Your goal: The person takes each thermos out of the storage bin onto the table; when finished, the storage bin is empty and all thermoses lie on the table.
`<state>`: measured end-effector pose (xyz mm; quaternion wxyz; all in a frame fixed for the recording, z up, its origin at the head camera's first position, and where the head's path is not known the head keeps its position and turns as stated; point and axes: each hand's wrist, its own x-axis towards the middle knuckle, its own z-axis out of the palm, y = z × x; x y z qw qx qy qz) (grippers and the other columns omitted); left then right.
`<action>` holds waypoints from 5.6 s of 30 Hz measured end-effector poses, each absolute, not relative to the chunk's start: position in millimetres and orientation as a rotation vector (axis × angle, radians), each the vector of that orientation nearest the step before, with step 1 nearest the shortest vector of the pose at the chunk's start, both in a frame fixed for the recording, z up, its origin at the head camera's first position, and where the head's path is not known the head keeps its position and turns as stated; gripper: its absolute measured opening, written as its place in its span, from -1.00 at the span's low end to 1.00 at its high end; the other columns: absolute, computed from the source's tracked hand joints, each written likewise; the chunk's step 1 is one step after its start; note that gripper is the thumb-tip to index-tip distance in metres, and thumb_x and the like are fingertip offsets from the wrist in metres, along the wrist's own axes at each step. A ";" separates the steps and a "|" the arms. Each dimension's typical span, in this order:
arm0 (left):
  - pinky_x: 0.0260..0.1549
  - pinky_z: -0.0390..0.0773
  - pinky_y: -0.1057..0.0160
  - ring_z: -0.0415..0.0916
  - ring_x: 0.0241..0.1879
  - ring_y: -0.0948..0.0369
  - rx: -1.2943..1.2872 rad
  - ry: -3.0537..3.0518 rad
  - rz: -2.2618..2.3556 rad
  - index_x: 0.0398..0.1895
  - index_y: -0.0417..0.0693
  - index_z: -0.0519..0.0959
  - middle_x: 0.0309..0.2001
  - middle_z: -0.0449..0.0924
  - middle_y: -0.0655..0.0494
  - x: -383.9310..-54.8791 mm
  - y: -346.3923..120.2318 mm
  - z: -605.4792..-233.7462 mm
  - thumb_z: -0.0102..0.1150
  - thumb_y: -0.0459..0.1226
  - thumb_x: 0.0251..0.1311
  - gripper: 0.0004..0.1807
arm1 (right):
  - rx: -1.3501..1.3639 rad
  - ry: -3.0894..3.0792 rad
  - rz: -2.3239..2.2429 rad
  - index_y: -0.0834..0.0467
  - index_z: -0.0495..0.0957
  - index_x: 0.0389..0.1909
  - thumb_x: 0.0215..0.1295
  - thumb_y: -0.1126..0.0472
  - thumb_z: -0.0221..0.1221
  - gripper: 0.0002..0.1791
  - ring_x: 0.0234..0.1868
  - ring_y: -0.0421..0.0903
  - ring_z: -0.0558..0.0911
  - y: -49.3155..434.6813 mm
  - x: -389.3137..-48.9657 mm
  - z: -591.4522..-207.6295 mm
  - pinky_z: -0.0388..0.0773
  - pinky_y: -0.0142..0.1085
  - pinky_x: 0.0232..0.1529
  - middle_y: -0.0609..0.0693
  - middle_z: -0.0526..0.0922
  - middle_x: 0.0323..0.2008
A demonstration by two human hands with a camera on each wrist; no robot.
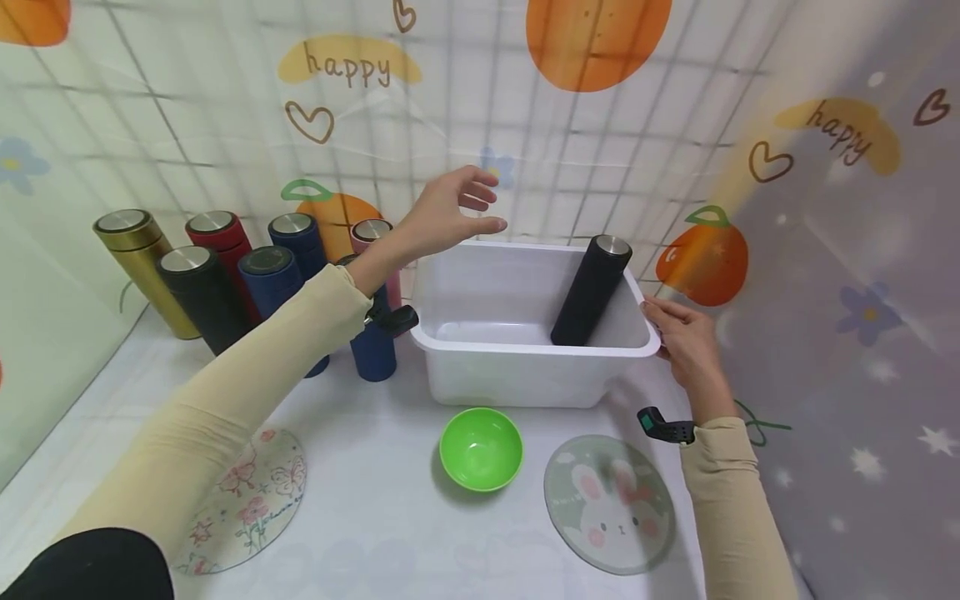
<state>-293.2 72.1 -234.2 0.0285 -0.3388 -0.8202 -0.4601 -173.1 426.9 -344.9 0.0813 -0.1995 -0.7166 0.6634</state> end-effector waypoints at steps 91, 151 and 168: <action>-0.20 0.43 0.34 0.47 -0.10 0.26 -0.968 -2.891 -0.976 0.20 0.00 0.44 -0.06 0.54 0.22 -315.5 254.5 -284.4 0.53 -0.05 0.02 -0.31 | -0.557 -2.098 2.011 0.10 0.53 0.31 0.21 -0.04 0.38 -0.35 -0.25 -0.20 0.62 422.0 -177.1 -348.5 0.66 -0.40 -0.36 -0.13 0.55 -0.08; 0.00 0.35 0.58 0.50 0.00 0.35 -1.411 -2.288 -1.267 0.30 -0.11 0.41 0.09 0.58 0.17 -203.1 118.4 -157.4 0.58 -0.17 -0.05 -0.19 | -0.653 -2.126 2.049 0.01 0.49 0.35 0.02 -0.13 0.44 -0.18 -0.30 -0.24 0.69 425.7 -172.5 -343.0 0.67 -0.37 -0.26 -0.14 0.51 -0.05; -0.17 0.62 0.36 0.54 -0.05 0.30 -1.308 -1.976 -1.473 0.25 -0.22 0.46 0.06 0.59 0.11 -186.2 49.9 -159.6 0.61 -0.27 -0.10 -0.21 | -0.535 -2.124 2.075 -0.03 0.65 0.19 0.12 -0.06 0.42 -0.43 -0.39 -0.22 0.63 428.7 -170.8 -345.5 0.66 -0.40 -0.38 -0.14 0.57 -0.15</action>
